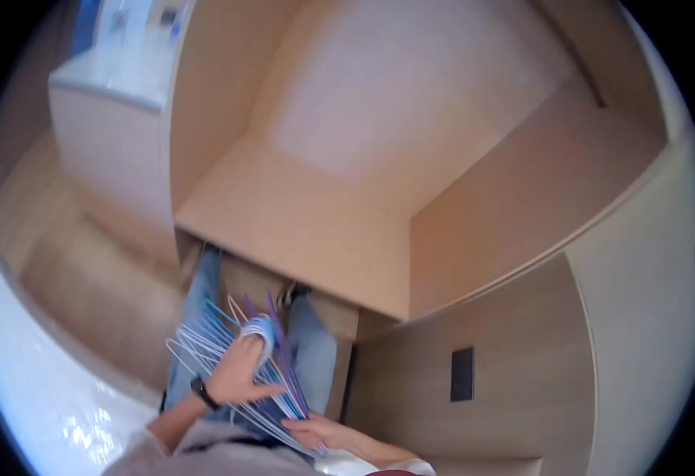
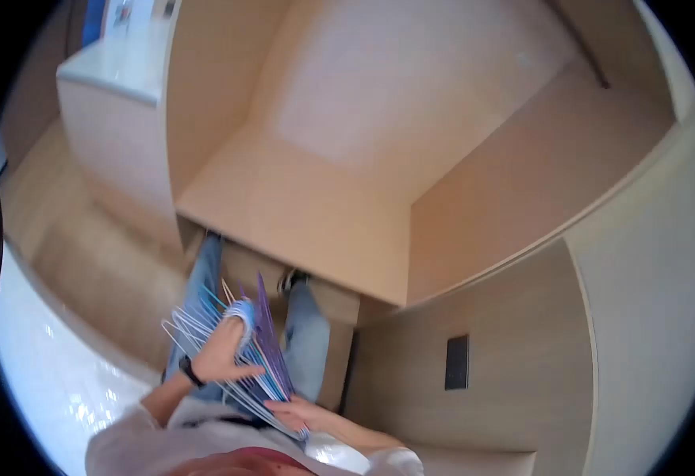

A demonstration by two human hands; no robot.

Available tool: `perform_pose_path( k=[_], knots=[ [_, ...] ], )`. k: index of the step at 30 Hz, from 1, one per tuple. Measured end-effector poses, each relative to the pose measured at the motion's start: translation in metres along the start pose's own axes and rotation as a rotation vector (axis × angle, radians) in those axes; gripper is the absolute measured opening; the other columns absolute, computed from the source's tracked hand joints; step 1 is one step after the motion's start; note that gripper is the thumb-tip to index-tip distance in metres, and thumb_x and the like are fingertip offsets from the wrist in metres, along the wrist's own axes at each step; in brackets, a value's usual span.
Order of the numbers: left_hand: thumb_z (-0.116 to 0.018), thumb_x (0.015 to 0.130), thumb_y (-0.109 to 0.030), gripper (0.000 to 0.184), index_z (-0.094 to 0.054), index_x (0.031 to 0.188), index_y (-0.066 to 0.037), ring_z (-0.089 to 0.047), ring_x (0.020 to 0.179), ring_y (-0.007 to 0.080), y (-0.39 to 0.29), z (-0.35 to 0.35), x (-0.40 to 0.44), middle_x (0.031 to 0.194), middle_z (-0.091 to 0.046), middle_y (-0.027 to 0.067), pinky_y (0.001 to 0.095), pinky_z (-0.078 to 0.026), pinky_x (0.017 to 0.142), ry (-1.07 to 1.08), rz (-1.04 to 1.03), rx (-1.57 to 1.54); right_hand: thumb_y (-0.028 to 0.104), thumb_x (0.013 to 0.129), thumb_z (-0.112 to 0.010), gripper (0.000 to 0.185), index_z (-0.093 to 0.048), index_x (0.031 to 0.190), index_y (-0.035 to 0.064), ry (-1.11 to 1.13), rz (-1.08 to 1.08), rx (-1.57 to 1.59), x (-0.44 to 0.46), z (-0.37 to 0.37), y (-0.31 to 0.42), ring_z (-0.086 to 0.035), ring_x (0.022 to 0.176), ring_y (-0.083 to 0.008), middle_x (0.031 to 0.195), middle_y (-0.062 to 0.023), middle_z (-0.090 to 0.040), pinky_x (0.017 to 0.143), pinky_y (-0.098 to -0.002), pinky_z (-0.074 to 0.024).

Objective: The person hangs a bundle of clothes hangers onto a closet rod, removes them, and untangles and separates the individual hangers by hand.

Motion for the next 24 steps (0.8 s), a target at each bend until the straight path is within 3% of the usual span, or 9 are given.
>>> perform_pose_path(
  k=[2, 3, 4, 7, 10, 13, 17, 21, 24],
  knots=[
    [-0.078, 0.077, -0.04, 0.073, -0.05, 0.131, -0.001, -0.047, 0.121, 0.0374, 0.023, 0.017, 0.015, 0.129, -0.052, 0.0162, 0.0451, -0.038, 0.103, -0.132, -0.164, 0.234, 0.029, 0.102, -0.056, 0.03, -0.047, 0.077, 0.0175, 0.123, 0.029, 0.188, 0.031, 0.028, 0.053, -0.028, 0.035, -0.0037, 0.048, 0.0079, -0.031, 0.033, -0.0236, -0.0192],
    [-0.078, 0.077, -0.038, 0.07, -0.051, 0.13, -0.001, -0.047, 0.119, 0.038, -0.007, 0.083, 0.038, 0.129, -0.052, 0.0166, 0.0451, -0.039, 0.102, -0.094, -0.344, 0.452, 0.027, 0.103, -0.056, 0.032, -0.046, 0.074, 0.0177, 0.334, 0.189, 0.228, 0.061, -0.006, 0.124, -0.027, 0.036, -0.0035, 0.048, 0.0084, -0.029, 0.033, -0.0236, -0.0192],
    [-0.077, 0.078, -0.033, 0.064, -0.052, 0.127, -0.002, -0.048, 0.118, 0.0381, -0.026, 0.027, 0.017, 0.128, -0.052, 0.0164, 0.0455, -0.04, 0.102, -0.126, -0.242, 0.296, 0.031, 0.102, -0.057, 0.04, -0.041, 0.067, 0.0184, 0.179, 0.23, 0.178, -0.013, 0.034, 0.098, -0.028, 0.035, -0.0039, 0.048, 0.0085, -0.031, 0.033, -0.0235, -0.0198],
    [-0.077, 0.077, -0.028, 0.059, -0.053, 0.125, -0.002, -0.048, 0.117, 0.0373, 0.008, 0.082, 0.006, 0.126, -0.053, 0.0157, 0.0451, -0.04, 0.101, -0.186, -0.091, 0.204, 0.035, 0.1, -0.059, 0.048, -0.037, 0.06, 0.0192, -0.036, 0.579, 0.103, -0.089, -0.021, 0.219, -0.031, 0.036, -0.0048, 0.049, 0.0081, -0.035, 0.034, -0.0235, -0.0224],
    [-0.077, 0.071, -0.02, 0.056, -0.055, 0.121, -0.007, -0.043, 0.123, 0.0378, 0.097, 0.08, -0.017, 0.13, -0.05, 0.0149, 0.0479, -0.037, 0.104, -0.214, 0.067, 0.429, 0.037, 0.097, -0.063, 0.045, -0.041, 0.062, 0.0193, -0.254, 0.981, 0.018, -0.177, -0.035, 0.312, -0.034, 0.037, -0.0062, 0.05, 0.0078, -0.036, 0.034, -0.0245, -0.0239],
    [-0.077, 0.067, -0.019, 0.056, -0.056, 0.118, -0.009, -0.039, 0.127, 0.0392, 0.186, 0.108, -0.034, 0.134, -0.046, 0.0158, 0.0516, -0.033, 0.105, -0.243, 0.17, 0.637, 0.029, 0.101, -0.057, 0.036, -0.041, 0.07, 0.0196, -0.053, 1.286, -0.113, -0.277, -0.073, 0.423, -0.031, 0.039, -0.0043, 0.053, 0.0093, -0.033, 0.034, -0.0219, -0.0224],
    [-0.078, 0.067, -0.024, 0.057, -0.057, 0.119, -0.01, -0.034, 0.132, 0.0411, 0.202, 0.12, -0.006, 0.138, -0.043, 0.0175, 0.0551, -0.03, 0.108, -0.328, 0.282, 0.687, 0.027, 0.103, -0.052, 0.041, -0.037, 0.066, 0.0194, 0.165, 1.239, -0.146, -0.387, -0.106, 0.546, -0.025, 0.039, -0.0025, 0.053, 0.0101, -0.029, 0.034, -0.0203, -0.0192],
    [-0.074, 0.07, -0.037, 0.063, -0.057, 0.124, -0.01, -0.024, 0.142, 0.0414, 0.223, 0.116, 0.035, 0.145, -0.04, 0.0168, 0.0638, -0.023, 0.11, -0.188, 0.457, 0.926, 0.021, 0.102, -0.054, 0.043, -0.033, 0.064, 0.018, 0.177, 1.302, -0.186, -0.44, -0.121, 0.64, -0.024, 0.04, -0.0053, 0.051, 0.0092, -0.026, 0.037, -0.0218, -0.0195],
    [-0.071, 0.072, -0.041, 0.053, -0.063, 0.113, -0.01, -0.024, 0.142, 0.0404, 0.251, 0.115, 0.049, 0.142, -0.043, 0.0145, 0.0674, -0.02, 0.11, -0.223, 0.458, 0.903, 0.017, 0.101, -0.052, 0.043, -0.032, 0.063, 0.0165, 0.065, 1.444, -0.141, -0.473, -0.131, 0.696, -0.023, 0.041, -0.006, 0.051, 0.0085, -0.025, 0.038, -0.0225, -0.0207]
  ],
)
Point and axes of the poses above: each hand's wrist, its own x-axis towards the middle knuckle, its own z-axis out of the back of the hand, y = z × x, the point moved 8 cm from there along x, towards the middle knuckle
